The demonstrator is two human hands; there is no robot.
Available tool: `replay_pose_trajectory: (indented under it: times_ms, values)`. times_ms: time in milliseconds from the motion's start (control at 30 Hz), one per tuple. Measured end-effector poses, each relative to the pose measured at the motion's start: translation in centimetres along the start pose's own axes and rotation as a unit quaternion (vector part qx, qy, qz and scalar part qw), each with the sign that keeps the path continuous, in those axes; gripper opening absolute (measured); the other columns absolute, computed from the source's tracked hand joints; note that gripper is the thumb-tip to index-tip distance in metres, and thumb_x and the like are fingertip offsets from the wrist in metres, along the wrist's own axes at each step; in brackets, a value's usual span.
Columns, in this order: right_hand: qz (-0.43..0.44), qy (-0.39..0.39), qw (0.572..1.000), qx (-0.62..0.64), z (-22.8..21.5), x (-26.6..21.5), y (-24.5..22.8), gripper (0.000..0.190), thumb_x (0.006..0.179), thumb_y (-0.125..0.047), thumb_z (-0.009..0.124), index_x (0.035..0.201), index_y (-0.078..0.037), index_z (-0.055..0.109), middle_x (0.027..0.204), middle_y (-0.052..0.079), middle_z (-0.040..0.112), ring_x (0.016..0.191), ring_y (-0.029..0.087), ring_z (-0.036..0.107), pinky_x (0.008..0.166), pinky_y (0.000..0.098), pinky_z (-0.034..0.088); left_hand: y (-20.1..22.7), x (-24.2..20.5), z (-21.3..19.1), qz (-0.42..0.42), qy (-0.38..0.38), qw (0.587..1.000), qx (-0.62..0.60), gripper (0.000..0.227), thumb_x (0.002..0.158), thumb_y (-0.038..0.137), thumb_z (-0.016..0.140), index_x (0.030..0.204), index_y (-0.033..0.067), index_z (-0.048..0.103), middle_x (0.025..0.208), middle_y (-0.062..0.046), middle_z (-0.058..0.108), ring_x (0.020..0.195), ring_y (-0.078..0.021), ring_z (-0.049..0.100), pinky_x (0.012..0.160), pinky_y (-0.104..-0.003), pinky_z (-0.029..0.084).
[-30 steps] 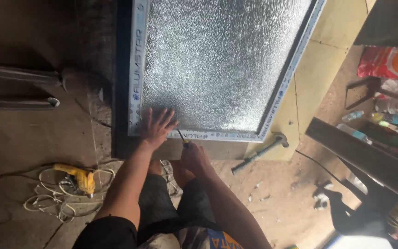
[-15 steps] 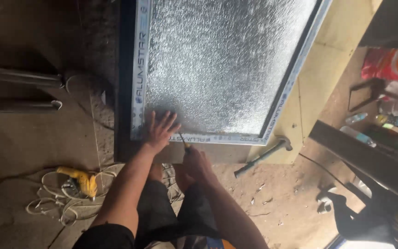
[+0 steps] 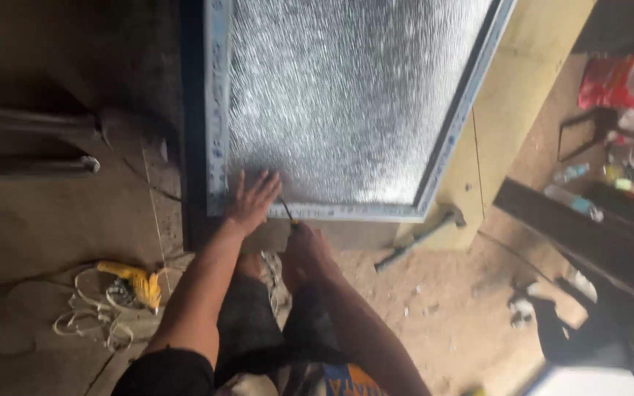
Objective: Securing a textured panel into a metal frame using a screwdriver and a hammer
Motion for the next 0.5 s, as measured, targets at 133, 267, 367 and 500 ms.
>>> replay_pose_trajectory:
  times_ms: [133,267,367,500]
  values:
    - [0.048,-0.017,0.998,-0.038,-0.8,-4.4,-2.0,0.036,0.096,-0.021,0.061,0.130,-0.011,0.061,0.097,0.017,0.075,0.097,0.036,0.076,0.072,0.0508,0.063,0.9,-1.1,-1.0,0.010,-0.012,1.000,-0.013,0.109,0.075,0.028,0.090,0.162,0.0202,0.025,0.174,-0.003,0.011,0.159,-0.0298,0.011,0.122,-0.075,0.009]
    - [0.078,-0.025,0.997,-0.008,-1.0,-2.6,-3.4,0.036,0.100,-0.016,0.051,0.133,-0.005,0.060,0.108,0.021,0.075,0.108,0.039,0.073,0.085,0.0547,0.060,-0.8,-0.2,-1.7,0.001,-0.015,1.000,0.028,0.108,0.077,0.032,0.088,0.162,0.0213,0.023,0.174,-0.003,0.011,0.160,-0.0291,0.010,0.123,-0.073,0.011]
    - [0.082,-0.028,0.996,-0.016,1.2,-0.8,-0.7,0.037,0.100,-0.018,0.049,0.133,-0.006,0.062,0.110,0.021,0.075,0.109,0.039,0.073,0.085,0.0536,0.059,0.8,-1.1,-2.4,0.008,-0.024,0.999,0.030,0.106,0.079,0.033,0.087,0.163,0.0212,0.023,0.173,-0.003,0.012,0.159,-0.0297,0.011,0.123,-0.072,0.011]
    - [0.090,-0.025,0.996,-0.002,0.4,-0.7,-1.4,0.037,0.099,-0.015,0.049,0.131,-0.003,0.064,0.102,0.021,0.076,0.101,0.038,0.075,0.078,0.0498,0.061,0.1,-1.2,-3.7,0.014,-0.018,1.000,0.007,0.108,0.077,0.028,0.089,0.162,0.0212,0.024,0.173,-0.003,0.015,0.158,-0.0310,0.015,0.123,-0.071,0.015]
Point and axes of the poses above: each hand's wrist, its own x-axis towards the middle knuckle, its own z-axis out of the palm, y = z × x, the point moved 5 cm from there along x, towards the middle knuckle
